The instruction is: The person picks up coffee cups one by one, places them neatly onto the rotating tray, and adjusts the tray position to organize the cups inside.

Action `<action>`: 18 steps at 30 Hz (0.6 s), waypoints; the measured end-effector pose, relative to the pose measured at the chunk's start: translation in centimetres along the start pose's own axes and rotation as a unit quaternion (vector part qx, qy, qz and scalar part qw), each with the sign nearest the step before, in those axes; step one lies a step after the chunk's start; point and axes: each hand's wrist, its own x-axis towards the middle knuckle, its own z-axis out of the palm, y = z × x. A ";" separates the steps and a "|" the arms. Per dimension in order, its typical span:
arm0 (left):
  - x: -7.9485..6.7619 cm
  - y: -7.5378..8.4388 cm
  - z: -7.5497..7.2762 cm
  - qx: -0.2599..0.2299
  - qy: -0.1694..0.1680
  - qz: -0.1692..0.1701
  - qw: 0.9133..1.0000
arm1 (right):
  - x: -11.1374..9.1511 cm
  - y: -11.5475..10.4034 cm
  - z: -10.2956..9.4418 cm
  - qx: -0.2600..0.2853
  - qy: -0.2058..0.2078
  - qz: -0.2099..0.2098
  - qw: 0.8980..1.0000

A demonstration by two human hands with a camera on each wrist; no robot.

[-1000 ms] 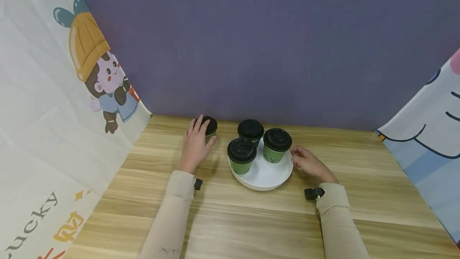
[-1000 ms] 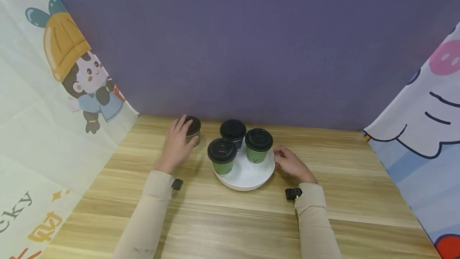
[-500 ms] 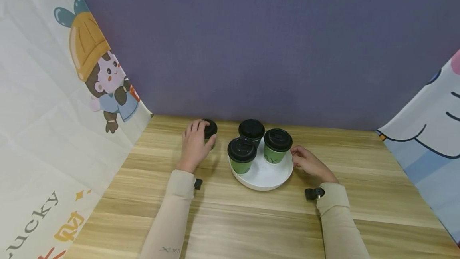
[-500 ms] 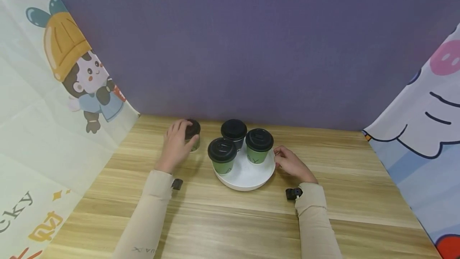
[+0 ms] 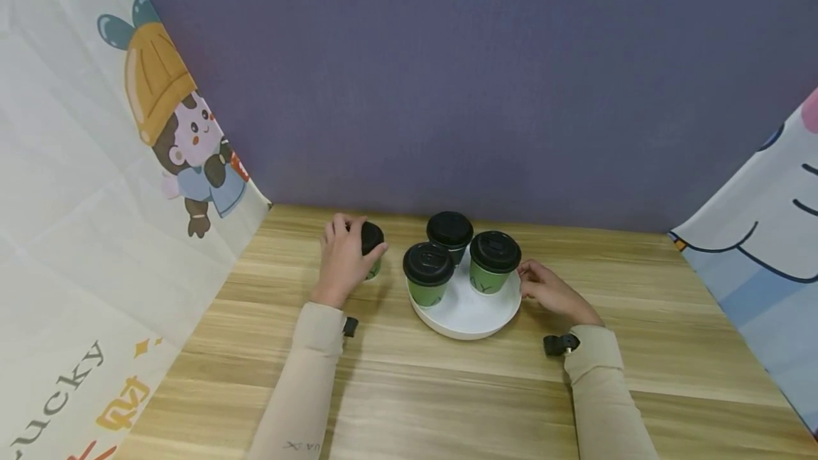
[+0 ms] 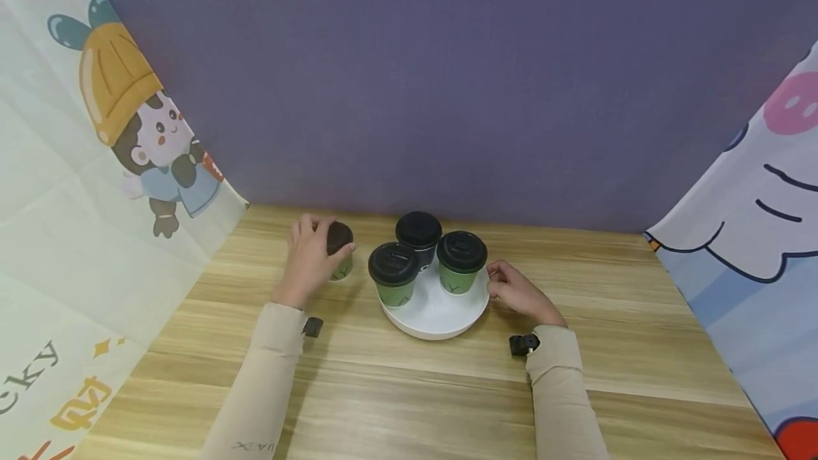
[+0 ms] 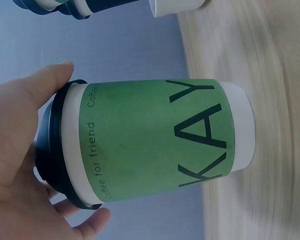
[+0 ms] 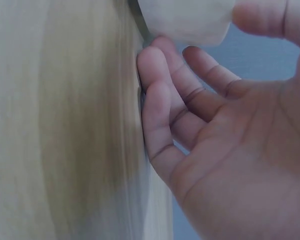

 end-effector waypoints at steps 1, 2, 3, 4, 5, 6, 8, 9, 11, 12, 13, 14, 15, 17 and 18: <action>0.0 0.0 0.0 -0.004 0.001 -0.001 1.000 | 0.0 0.1 -0.1 0.000 -0.003 0.001 1.000; 0.0 0.0 -0.1 -0.008 0.001 -0.003 1.000 | 0.1 0.2 -0.1 0.000 -0.004 0.007 1.000; 0.0 0.0 -0.1 -0.012 0.001 -0.005 1.000 | 0.1 0.3 -0.1 0.000 -0.003 0.009 1.000; 0.0 0.0 -0.1 -0.016 0.000 -0.008 1.000 | 0.2 0.4 -0.1 0.000 -0.002 0.014 1.000; 0.0 0.0 -0.1 -0.017 -0.002 -0.011 1.000 | 0.3 0.4 0.0 -0.001 0.002 0.015 1.000; 0.0 -0.1 -0.1 -0.018 -0.005 -0.013 1.000 | 0.3 0.5 0.0 -0.003 0.007 0.016 1.000; 0.0 -0.2 -0.2 -0.019 -0.016 -0.017 1.000 | 0.5 0.7 0.2 -0.007 0.021 0.013 1.000; 0.0 -0.2 -0.2 -0.019 -0.024 -0.019 0.999 | 0.6 0.7 0.3 -0.008 0.028 0.011 1.000; 0.0 -0.3 -0.4 -0.016 -0.042 -0.022 0.999 | 0.6 0.8 0.4 -0.011 0.044 0.008 0.999; 0.0 -0.3 -0.5 -0.015 -0.052 -0.023 0.998 | 0.7 0.8 0.5 -0.012 0.050 0.006 0.999; 0.0 -0.3 -0.6 -0.015 -0.061 -0.025 0.998 | 0.6 0.7 0.5 -0.013 0.054 0.004 0.998; 0.0 -0.4 -0.6 -0.013 -0.068 -0.027 0.997 | 0.6 0.7 0.6 -0.011 0.058 0.006 0.998; 0.0 -0.4 -0.7 -0.012 -0.076 -0.030 0.997 | 0.6 0.6 0.6 -0.011 0.061 0.006 0.998; 0.0 -0.4 -0.8 -0.010 -0.084 -0.030 0.996 | 0.5 0.6 0.6 -0.012 0.062 0.003 0.998; 0.0 -0.4 -0.9 -0.009 -0.088 -0.032 0.996 | 0.5 0.6 0.6 -0.012 0.062 0.004 0.998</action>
